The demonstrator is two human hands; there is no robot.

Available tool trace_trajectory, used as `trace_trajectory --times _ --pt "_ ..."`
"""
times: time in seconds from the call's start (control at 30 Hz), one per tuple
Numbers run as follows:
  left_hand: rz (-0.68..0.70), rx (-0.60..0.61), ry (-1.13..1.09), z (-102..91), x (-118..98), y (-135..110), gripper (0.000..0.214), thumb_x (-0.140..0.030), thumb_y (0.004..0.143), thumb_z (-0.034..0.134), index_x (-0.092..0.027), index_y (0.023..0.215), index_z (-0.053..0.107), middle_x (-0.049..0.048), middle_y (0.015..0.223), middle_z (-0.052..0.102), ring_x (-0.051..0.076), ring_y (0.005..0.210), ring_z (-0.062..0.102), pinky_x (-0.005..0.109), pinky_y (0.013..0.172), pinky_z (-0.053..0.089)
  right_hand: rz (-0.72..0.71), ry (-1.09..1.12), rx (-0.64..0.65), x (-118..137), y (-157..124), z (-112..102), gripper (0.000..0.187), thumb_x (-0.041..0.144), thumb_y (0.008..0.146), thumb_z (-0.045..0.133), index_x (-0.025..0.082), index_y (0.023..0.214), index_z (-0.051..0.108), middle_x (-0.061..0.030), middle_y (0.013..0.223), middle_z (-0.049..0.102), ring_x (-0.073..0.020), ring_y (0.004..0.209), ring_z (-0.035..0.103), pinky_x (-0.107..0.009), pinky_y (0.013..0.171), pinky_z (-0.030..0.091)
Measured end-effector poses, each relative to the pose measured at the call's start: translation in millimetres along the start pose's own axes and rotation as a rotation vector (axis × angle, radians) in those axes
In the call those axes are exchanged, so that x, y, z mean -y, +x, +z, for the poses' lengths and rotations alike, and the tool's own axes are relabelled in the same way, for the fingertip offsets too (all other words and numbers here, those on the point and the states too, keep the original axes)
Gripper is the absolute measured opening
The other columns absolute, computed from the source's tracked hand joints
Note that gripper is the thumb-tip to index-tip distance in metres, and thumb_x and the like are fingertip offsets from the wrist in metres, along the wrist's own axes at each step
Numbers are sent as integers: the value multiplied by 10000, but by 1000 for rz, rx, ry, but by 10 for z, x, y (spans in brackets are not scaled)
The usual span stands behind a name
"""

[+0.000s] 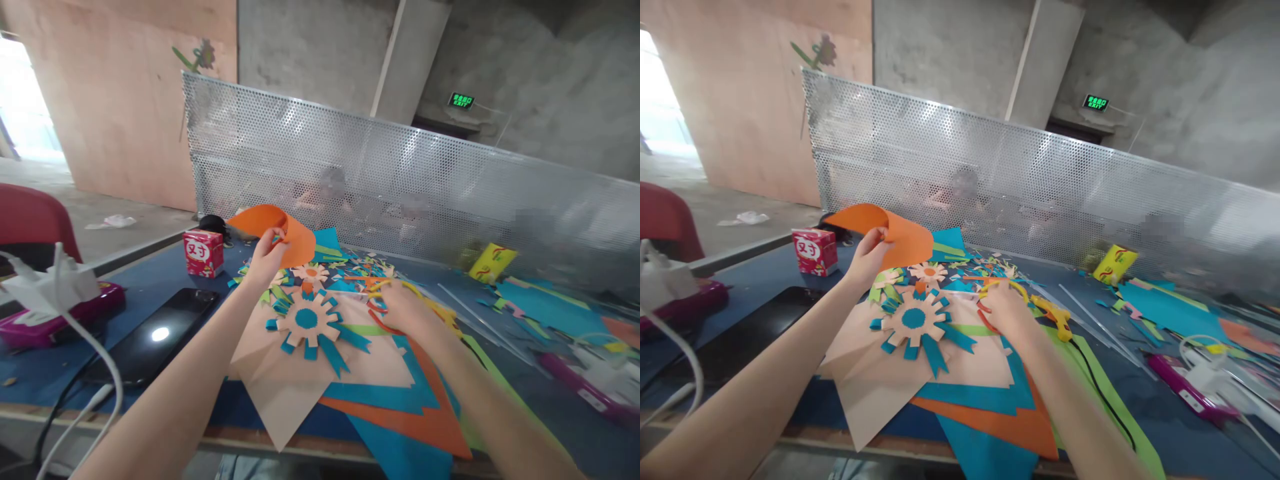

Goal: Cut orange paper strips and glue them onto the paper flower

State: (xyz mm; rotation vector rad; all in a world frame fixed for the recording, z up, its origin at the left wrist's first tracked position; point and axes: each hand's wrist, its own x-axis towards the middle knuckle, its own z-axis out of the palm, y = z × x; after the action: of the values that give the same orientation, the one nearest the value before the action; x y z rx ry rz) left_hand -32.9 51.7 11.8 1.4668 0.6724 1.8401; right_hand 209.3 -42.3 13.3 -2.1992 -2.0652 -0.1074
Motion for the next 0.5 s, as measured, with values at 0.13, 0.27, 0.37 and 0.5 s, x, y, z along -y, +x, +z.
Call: trace_trajectory --times 0.13,0.27,0.37,0.5 --pt "-56 -32 -107 12 -32 -17 98 -127 591 486 -197 657 468 -12 829 561 146 877 510 228 782 400 133 107 -126 -240 56 -223 296 224 629 591 85 886 536 -220 1000 499 -314 901 529 -353 686 383" --pt "-209 -32 -184 54 -14 -70 183 -176 627 473 -196 800 530 -10 793 593 176 840 552 286 772 431 66 538 -86 -262 22 -302 374 534 753 392 173 769 486 -123 830 571 -257 806 577 -329 600 426" --pt "-301 -39 -323 121 -31 -119 232 -222 649 488 -197 876 529 -3 826 617 195 861 570 310 778 447 -33 1165 201 29 -22 -229 502 664 735 255 197 679 432 -79 737 592 -207 698 604 -305 520 455" --pt "-440 -93 -454 201 -127 -193 233 -226 654 472 -160 869 534 26 814 637 208 842 589 324 772 460 19 1803 363 544 49 -48 378 529 608 599 188 625 438 -35 627 589 -196 622 613 -324 531 490"
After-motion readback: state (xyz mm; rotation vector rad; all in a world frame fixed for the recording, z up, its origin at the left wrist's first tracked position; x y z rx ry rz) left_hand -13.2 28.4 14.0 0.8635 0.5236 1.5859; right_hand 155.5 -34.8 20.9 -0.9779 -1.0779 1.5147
